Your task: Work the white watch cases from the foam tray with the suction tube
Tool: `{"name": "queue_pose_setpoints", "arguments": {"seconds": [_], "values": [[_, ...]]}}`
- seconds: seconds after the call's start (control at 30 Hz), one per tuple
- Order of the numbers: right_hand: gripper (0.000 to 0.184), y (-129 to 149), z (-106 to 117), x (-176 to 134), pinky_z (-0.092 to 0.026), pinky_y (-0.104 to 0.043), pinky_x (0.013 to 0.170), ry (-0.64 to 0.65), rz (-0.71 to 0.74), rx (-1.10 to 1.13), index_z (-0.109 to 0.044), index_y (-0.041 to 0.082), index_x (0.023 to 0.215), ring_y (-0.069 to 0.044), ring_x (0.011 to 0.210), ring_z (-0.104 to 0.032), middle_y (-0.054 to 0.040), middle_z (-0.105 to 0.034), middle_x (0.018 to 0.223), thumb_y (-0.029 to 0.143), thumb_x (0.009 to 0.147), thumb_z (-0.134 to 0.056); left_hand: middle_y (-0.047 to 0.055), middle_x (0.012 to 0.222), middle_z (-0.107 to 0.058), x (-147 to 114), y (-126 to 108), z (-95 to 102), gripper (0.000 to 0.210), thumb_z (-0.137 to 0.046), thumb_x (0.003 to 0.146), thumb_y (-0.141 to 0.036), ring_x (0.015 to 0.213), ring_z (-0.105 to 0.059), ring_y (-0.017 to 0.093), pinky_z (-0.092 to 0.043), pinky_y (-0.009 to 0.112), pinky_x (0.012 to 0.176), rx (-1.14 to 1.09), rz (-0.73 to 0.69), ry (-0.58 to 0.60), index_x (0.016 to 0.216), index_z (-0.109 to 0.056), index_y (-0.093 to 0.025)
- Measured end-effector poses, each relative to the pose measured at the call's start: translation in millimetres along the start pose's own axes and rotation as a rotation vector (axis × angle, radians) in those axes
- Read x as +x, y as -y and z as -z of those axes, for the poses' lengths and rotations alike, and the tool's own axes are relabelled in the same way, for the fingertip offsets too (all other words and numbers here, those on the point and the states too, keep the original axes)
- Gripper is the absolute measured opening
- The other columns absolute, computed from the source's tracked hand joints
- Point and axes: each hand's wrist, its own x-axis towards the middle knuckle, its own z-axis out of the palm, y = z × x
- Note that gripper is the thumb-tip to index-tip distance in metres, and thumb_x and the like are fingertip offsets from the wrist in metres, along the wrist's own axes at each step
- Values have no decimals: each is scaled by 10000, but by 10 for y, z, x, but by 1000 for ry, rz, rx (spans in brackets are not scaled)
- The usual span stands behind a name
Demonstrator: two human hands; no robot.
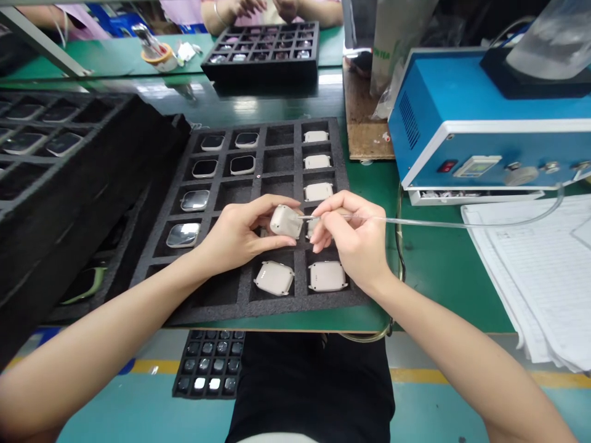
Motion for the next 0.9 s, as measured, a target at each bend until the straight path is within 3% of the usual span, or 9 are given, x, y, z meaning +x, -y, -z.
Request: {"name": "queue_pose_setpoints", "arguments": {"seconds": [0.1, 0.2, 0.4, 0.9], "values": [[134, 7, -1, -6, -448, -219, 379, 6, 10, 6, -607, 170, 656, -105, 358, -546, 23, -617, 479, 107, 722, -509, 32, 825, -700, 3, -2, -4, 547, -740, 708, -361, 561, -568, 100, -494, 203, 577, 69, -81, -36, 1182, -593, -132], [138, 8, 2, -8, -451, -222, 378, 12, 12, 4, -605, 176, 655, -105, 360, -544, 24, -618, 479, 105, 722, -508, 62, 930, -713, 7, 9, -17, 559, -745, 705, -342, 628, -605, 114, -504, 205, 605, 62, -121, -52, 1198, -589, -128], [155, 3, 7, -7, -448, -227, 373, 15, 30, 14, -611, 174, 658, -109, 360, -546, 22, -616, 479, 87, 723, -499, 88, 1042, -710, 6, 20, -19, 568, -749, 700, -340, 778, -659, 164, -534, 232, 680, 33, -102, -40, 1203, -589, -129], [126, 17, -7, -7, -454, -221, 372, 12, -2, -18, -589, 174, 652, -106, 362, -543, 20, -616, 481, 109, 728, -512, 94, 987, -723, 9, 17, -15, 563, -767, 684, -332, 677, -634, 137, -519, 217, 620, 39, -86, -47, 1181, -609, -120]]}}
